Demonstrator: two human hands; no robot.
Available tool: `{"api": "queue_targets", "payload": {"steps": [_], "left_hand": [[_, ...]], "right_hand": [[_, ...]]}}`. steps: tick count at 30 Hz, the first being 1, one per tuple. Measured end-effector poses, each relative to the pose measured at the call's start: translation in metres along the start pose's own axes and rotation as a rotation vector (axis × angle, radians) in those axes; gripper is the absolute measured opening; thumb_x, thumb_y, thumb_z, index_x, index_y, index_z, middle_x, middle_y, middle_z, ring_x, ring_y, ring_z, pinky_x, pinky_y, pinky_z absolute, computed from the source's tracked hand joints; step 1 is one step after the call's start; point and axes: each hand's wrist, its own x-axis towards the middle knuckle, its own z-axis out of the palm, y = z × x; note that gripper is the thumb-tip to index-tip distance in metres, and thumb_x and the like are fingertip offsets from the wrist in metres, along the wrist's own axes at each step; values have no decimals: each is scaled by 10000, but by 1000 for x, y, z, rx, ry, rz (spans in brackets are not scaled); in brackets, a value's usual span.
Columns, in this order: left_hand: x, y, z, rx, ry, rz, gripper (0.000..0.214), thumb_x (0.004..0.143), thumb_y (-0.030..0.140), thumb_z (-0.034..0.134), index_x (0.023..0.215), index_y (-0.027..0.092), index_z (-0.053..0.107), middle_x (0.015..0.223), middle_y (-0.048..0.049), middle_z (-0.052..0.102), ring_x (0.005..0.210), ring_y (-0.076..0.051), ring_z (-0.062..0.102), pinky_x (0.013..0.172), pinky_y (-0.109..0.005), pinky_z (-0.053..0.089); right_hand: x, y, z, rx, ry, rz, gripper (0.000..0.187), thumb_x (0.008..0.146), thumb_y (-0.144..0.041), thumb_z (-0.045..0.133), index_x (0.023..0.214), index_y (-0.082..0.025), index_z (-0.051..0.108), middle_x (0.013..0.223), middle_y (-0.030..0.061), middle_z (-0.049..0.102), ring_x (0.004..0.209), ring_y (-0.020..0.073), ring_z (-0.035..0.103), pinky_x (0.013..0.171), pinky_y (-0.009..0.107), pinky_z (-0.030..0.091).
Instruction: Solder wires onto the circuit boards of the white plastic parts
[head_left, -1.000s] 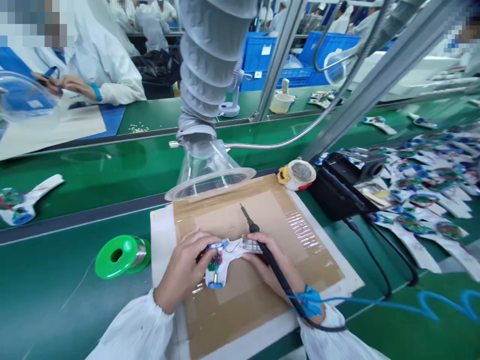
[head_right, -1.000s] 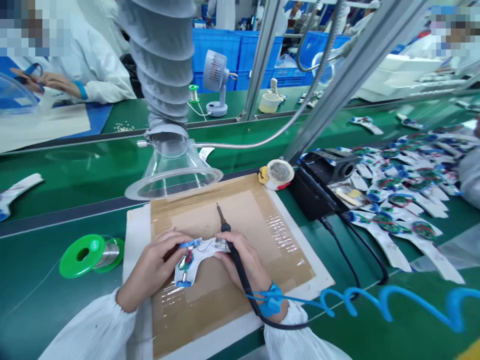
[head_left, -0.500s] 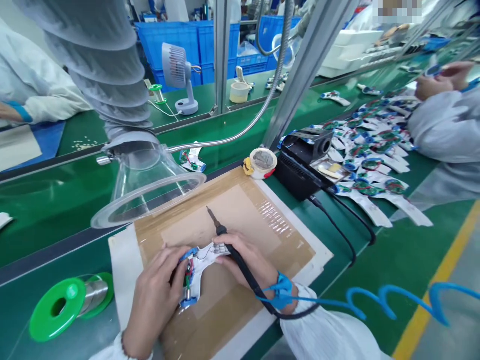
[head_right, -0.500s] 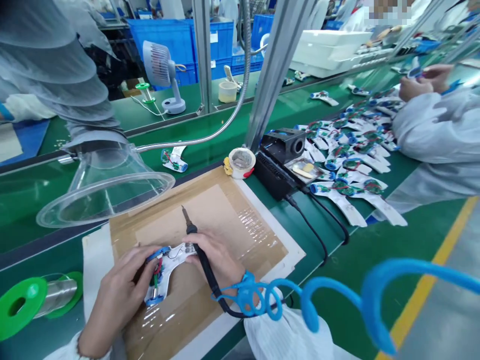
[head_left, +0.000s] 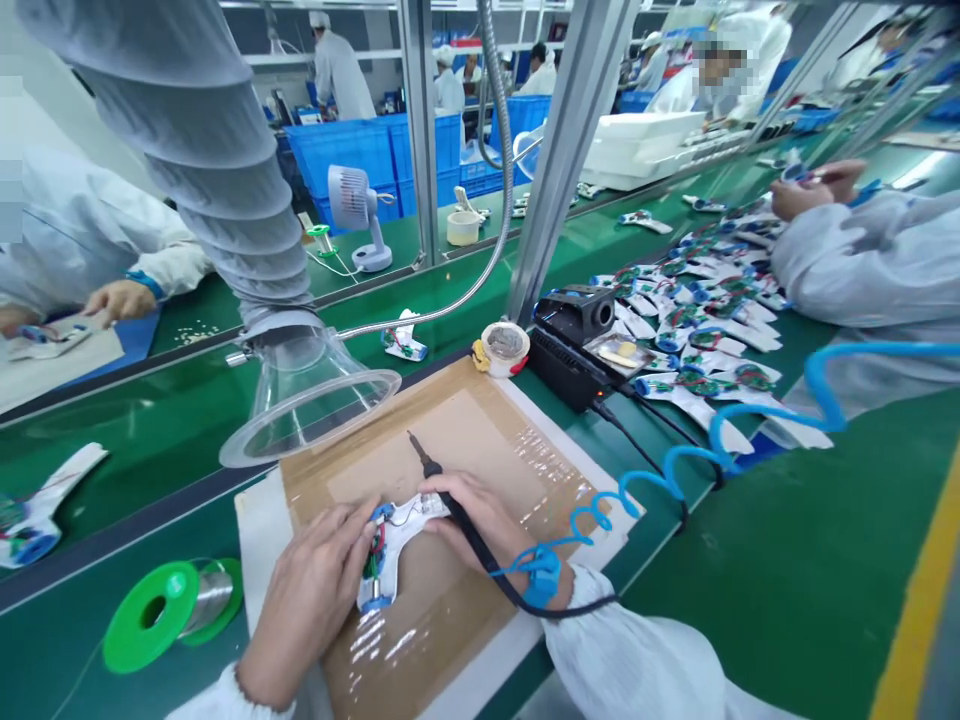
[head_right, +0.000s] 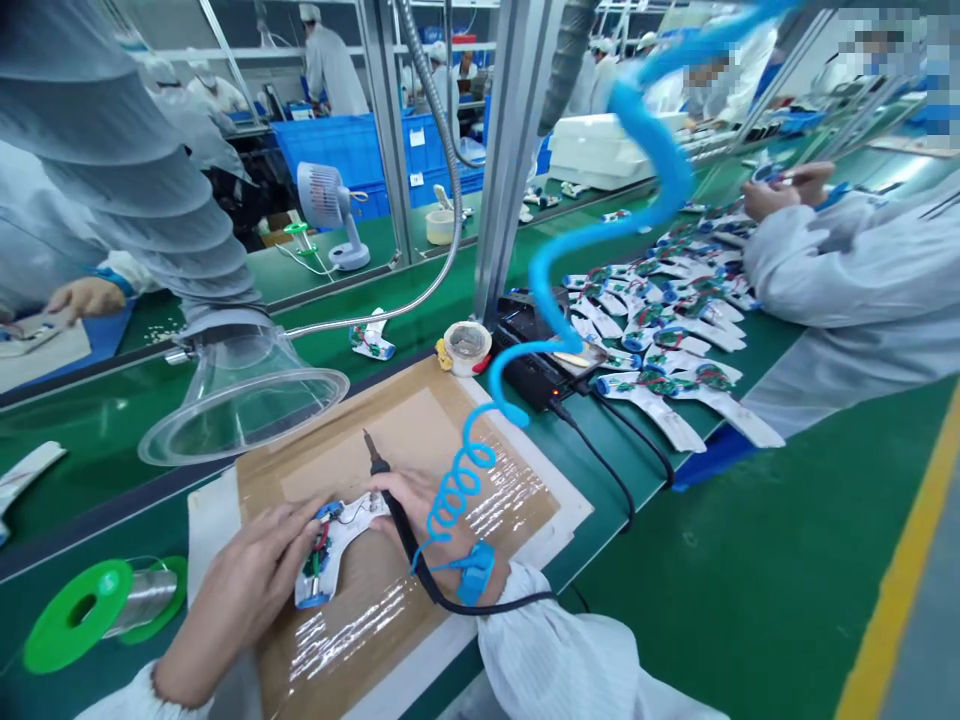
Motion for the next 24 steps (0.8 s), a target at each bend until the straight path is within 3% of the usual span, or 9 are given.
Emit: {"api": "queue_targets", "payload": {"steps": [3,6,9,16,24], "left_hand": [[-2,5,-6,6,-52,-19,467,1001,461,461,1418,274,553,1266,-74,693,1122,-252,659,933,-407,528],[-6,11,-9,25,-89,-50,767,842,577,666,1516,292,435,1265,-89,676,1119,-305,655,907,-441,535],[-11,15,-9,31,-120,-68,1021,695,489,810,1571,298,321,1255,-86,668,1124,-325,641,911,-446,528],[-16,19,-8,38,-119,-87,1031,712,387,778,1594,280,255,1246,-92,672,1110,-326,638,925,-440,507],[-17,24,-10,-58,-142,-150,1110,684,366,824,1605,286,209,1356,-110,617,1216,-336,593,1024,-470,473]], "right_hand": [[1,-3,-1,1,-1,-20,341,934,-204,669,1262,-254,589,1143,65,692,1095,227,669,985,404,550],[1,0,1,-10,12,-24,375,912,-209,691,1267,-260,584,1168,69,684,1110,234,664,979,407,553],[0,2,3,-23,24,-39,401,911,-214,688,1292,-272,577,1172,66,680,1121,229,658,980,396,552],[1,-15,-7,-40,102,-43,418,905,-252,696,1305,-229,576,1261,113,685,1232,253,635,1071,425,510],[-2,-21,-10,-68,233,-45,258,969,-209,573,1215,-237,643,1169,85,748,1104,230,717,992,376,578]]}}
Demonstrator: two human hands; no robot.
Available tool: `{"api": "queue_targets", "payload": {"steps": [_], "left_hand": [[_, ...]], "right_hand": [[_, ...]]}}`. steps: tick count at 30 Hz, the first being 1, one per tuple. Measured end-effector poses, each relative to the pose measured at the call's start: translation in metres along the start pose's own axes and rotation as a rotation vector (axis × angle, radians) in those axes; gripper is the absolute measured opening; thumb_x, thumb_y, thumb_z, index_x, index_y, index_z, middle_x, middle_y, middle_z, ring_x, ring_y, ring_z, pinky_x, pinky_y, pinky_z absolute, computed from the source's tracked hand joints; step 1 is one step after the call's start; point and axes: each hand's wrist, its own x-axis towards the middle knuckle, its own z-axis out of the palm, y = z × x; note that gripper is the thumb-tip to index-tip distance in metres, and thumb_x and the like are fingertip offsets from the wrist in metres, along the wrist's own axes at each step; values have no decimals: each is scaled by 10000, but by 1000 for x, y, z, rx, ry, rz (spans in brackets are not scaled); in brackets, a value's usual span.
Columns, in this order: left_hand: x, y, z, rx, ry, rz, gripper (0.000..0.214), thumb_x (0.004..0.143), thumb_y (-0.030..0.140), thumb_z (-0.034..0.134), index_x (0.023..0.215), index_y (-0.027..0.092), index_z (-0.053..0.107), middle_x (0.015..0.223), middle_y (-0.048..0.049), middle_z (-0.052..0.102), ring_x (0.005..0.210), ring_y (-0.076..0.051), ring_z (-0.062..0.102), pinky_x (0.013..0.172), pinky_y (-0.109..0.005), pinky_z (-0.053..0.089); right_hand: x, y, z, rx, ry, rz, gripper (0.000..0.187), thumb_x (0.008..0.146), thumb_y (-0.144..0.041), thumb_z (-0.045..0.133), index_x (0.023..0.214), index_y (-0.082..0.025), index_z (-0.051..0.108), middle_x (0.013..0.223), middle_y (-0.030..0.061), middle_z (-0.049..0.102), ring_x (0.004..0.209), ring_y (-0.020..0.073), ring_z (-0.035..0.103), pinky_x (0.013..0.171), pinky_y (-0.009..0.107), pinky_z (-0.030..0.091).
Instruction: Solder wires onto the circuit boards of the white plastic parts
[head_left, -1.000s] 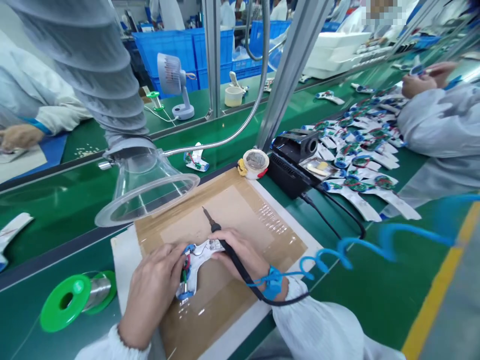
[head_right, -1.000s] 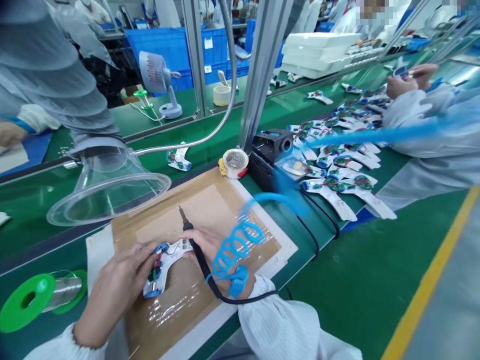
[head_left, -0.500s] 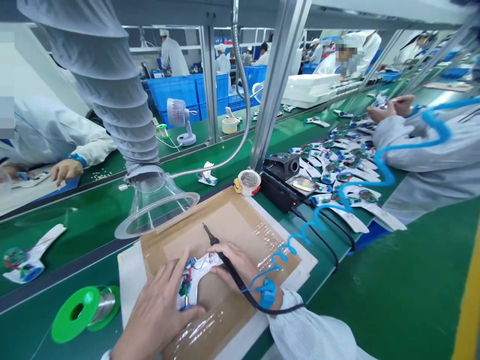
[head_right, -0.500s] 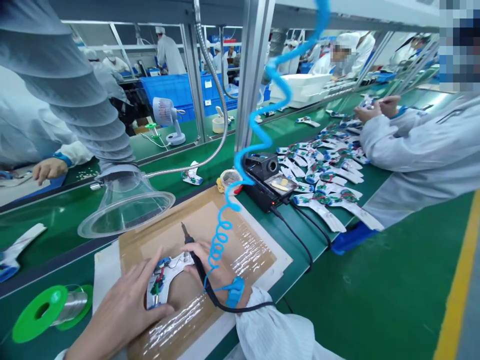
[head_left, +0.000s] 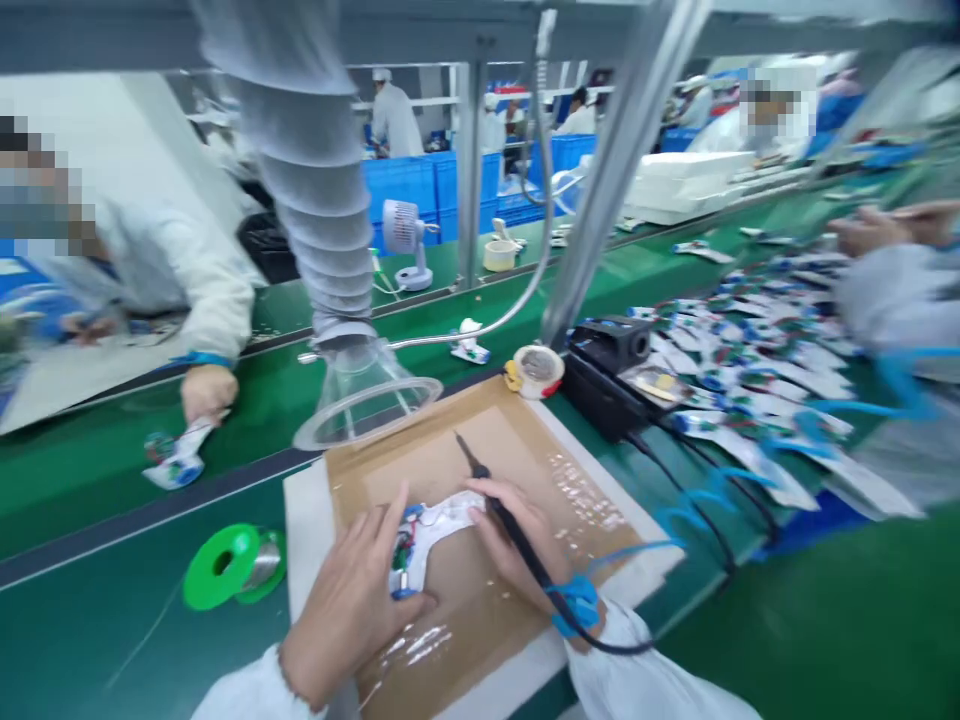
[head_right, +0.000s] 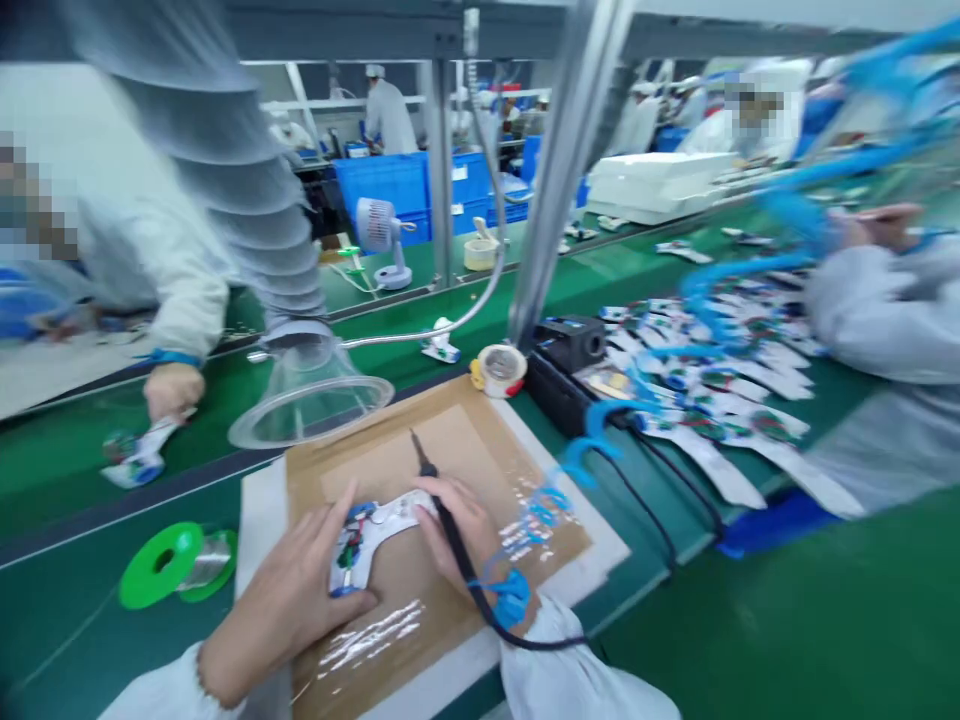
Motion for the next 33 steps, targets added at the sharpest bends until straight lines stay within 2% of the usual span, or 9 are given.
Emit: {"api": "queue_targets", "payload": {"steps": [6,11,17,21,24,26,28,31,33], "left_hand": [[-2,6,-4,-37,-15,-28,1162,660,340,831,1613,264,169,1304,-128,610,1185,-352,584,1021,-512,477],[-6,5,-2,-77,-28,-47,1151,661,351,817,1611,228,179,1337,-151,586,1220,-368,561,1061,-541,459],[-12,7,-5,-123,-48,-111,1117,682,349,785,1614,189,192,1397,-180,570,1286,-389,539,1108,-567,441],[-34,10,-16,-100,26,-132,1217,677,356,800,1641,220,70,1415,-172,589,1290,-391,565,1100,-549,472],[-69,4,-40,-22,113,-98,1326,661,380,836,1634,287,-61,1458,-142,582,1268,-384,604,1015,-494,550],[-96,-9,-66,56,172,-82,1333,658,426,847,1630,329,-60,1476,-117,578,1251,-383,626,939,-468,592],[-117,-35,-98,124,254,-141,1245,681,483,823,1638,330,41,1501,-108,558,1257,-388,628,921,-466,603],[-125,-102,-142,181,412,-390,1073,769,580,716,1633,263,166,1527,-144,525,1253,-390,632,954,-490,576],[-113,-157,-160,132,382,-546,1073,791,635,675,1627,186,173,1553,-189,481,1277,-385,613,1005,-480,536]], "right_hand": [[-5,6,3,-94,97,-13,245,992,-262,564,1224,-235,639,1162,82,762,1079,245,738,939,386,605],[-4,4,5,-184,196,-12,233,989,-318,569,1186,-226,653,1133,85,779,1048,259,751,899,396,607],[1,-5,0,-226,219,-26,242,994,-325,550,1181,-211,653,1098,90,789,1010,260,759,868,391,596],[1,-6,-5,-261,238,-16,253,979,-339,576,1173,-206,668,1094,93,786,1019,274,748,889,406,578],[1,-5,-4,-218,286,-12,261,976,-376,568,1147,-208,674,1074,93,782,1002,276,742,891,414,569],[3,-6,-2,-199,286,-14,261,974,-384,571,1142,-211,670,1070,91,781,989,271,743,887,405,568],[5,-10,-1,-212,292,-30,255,973,-391,574,1126,-211,668,1048,91,784,964,269,748,879,397,568],[8,-14,-1,-235,303,-84,249,978,-398,562,1104,-209,662,1002,87,792,918,265,757,859,386,570],[9,-14,0,-242,289,-98,239,980,-393,559,1097,-212,662,995,79,797,912,261,760,846,375,572]]}}
